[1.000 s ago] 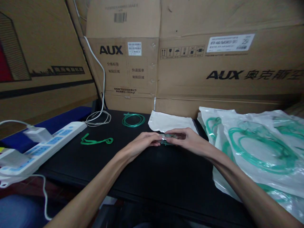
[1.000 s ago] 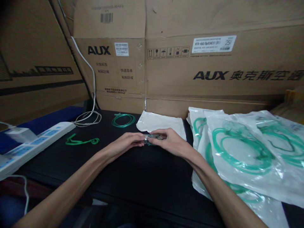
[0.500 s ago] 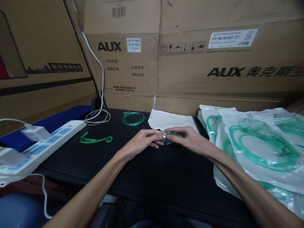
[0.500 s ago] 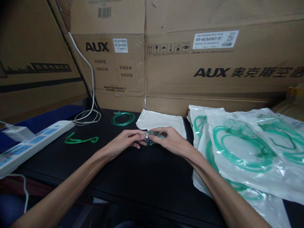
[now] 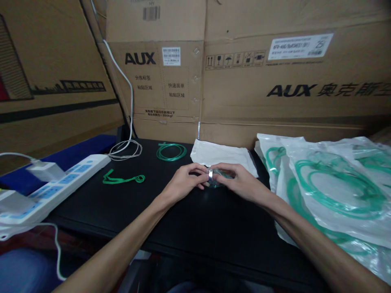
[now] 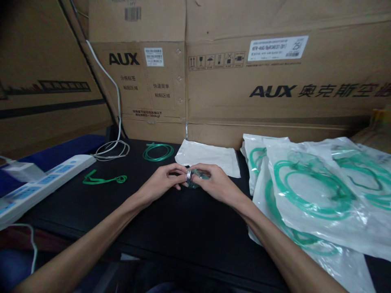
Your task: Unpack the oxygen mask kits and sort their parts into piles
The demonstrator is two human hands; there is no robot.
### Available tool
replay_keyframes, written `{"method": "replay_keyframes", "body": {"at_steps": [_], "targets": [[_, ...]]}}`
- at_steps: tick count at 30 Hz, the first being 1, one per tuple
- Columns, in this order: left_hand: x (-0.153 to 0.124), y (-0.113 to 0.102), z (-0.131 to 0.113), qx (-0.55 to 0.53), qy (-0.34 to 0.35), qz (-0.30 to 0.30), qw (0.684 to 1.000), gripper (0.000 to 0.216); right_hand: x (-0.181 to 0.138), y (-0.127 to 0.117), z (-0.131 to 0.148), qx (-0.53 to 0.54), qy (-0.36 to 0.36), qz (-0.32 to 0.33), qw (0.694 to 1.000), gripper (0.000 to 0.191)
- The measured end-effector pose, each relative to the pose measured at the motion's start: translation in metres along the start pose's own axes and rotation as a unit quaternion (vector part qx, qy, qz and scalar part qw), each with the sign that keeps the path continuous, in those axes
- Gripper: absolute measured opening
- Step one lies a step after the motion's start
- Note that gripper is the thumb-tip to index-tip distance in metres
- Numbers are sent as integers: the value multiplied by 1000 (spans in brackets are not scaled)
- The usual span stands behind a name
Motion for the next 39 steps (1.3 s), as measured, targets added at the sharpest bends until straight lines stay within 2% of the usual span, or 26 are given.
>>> {"method": "replay_keyframes", "body": {"at_steps": [3, 5, 7, 11, 16, 19, 31, 39], "targets": [[-1, -11, -9, 25, 31, -55, 998, 28, 1, -4, -4, -8, 10, -21, 1000, 27], [-4, -12, -18, 80, 54, -69, 993, 29, 0, -6, -6, -14, 24, -27, 999, 28], [-6, -10, -23, 123, 61, -59, 989, 32, 0, -6, -7, -15, 37, -30, 999, 29], [-6, -7, -18, 127, 53, -40, 990, 35, -1, -7, -6, -24, 45, -38, 998, 31], [-5, -8, -8, 142, 23, -48, 988, 37, 0, -3, -5, -33, 28, -28, 999, 31], [-5, -7, -10, 153, 38, -59, 986, 36, 0, -2, -6, -34, 32, -31, 998, 32], [-8, -1, -15, 111, 69, -77, 988, 28, -1, -7, 0, -37, 19, -60, 997, 31], [-5, 2, -10, 76, 71, -61, 993, 29, -3, -12, -4, -43, 51, -77, 995, 31]]}}
Point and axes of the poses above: each hand's wrist, its own x-axis towards the middle knuckle, its own y-axis out of the palm, z = x × y, the point moved 10 cm from there along x, towards the middle knuckle, and after that the axes turned 3 degrees about -z, right-handed, at the moved point
